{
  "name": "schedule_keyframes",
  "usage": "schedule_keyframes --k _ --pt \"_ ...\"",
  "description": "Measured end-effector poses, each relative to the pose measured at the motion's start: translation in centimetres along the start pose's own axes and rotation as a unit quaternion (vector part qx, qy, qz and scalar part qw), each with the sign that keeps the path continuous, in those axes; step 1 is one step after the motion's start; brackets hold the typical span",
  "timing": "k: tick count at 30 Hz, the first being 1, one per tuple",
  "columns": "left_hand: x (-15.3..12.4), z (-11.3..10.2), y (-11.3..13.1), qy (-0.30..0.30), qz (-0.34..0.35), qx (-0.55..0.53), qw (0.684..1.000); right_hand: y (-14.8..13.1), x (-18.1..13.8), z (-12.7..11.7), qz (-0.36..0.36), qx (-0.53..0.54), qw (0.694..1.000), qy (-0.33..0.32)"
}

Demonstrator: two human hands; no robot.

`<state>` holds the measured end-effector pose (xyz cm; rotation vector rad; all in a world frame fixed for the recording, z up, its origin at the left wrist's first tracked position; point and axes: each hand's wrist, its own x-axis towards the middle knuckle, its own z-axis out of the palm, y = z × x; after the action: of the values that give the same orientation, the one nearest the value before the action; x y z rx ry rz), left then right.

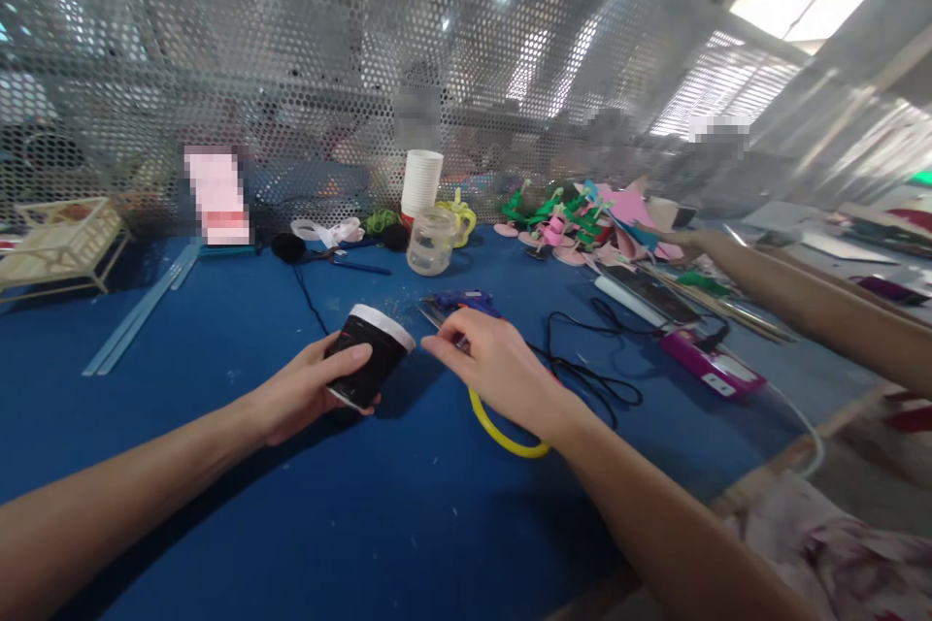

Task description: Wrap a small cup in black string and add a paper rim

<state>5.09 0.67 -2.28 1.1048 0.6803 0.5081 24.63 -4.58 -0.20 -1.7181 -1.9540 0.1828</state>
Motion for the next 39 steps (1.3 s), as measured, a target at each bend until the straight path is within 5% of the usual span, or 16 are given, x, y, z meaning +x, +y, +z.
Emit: schedule_keyframes --k 8,19,24,26,29,35,39 --pt "0.2 -0.4 0.4 0.060 0.031 -0.010 0.998 3.0 1.1 -0.6 0.127 -0.281 0.931 -0.195" --pt "0.1 -0.3 0.9 0.067 0.058 -0.001 0.996 0.3 0.7 1.8 0.062 -0.256 0.948 -0.176" --pt "-0.2 -0.1 1.0 0.072 0.084 0.107 0.988 -0.3 0.8 2.1 0.037 -0.210 0.967 -0.142" --pt "-0.3 -0.1 1.0 0.083 0.125 0.213 0.966 0.0 0.9 1.4 0.021 -0.136 0.987 -0.088" --pt "-0.5 0.1 0.7 0.093 0.209 0.389 0.892 -0.1 0.6 0.5 -0.025 0.122 0.992 0.015" --pt "-0.8 0.4 -0.5 0.101 0.252 0.598 0.754 -1.7 -0.7 1.3 -0.069 0.269 0.960 -0.030" --pt "-0.9 0.3 -0.2 0.077 0.283 0.593 0.750 -1.8 -0.9 2.1 -0.053 0.280 0.958 -0.027"
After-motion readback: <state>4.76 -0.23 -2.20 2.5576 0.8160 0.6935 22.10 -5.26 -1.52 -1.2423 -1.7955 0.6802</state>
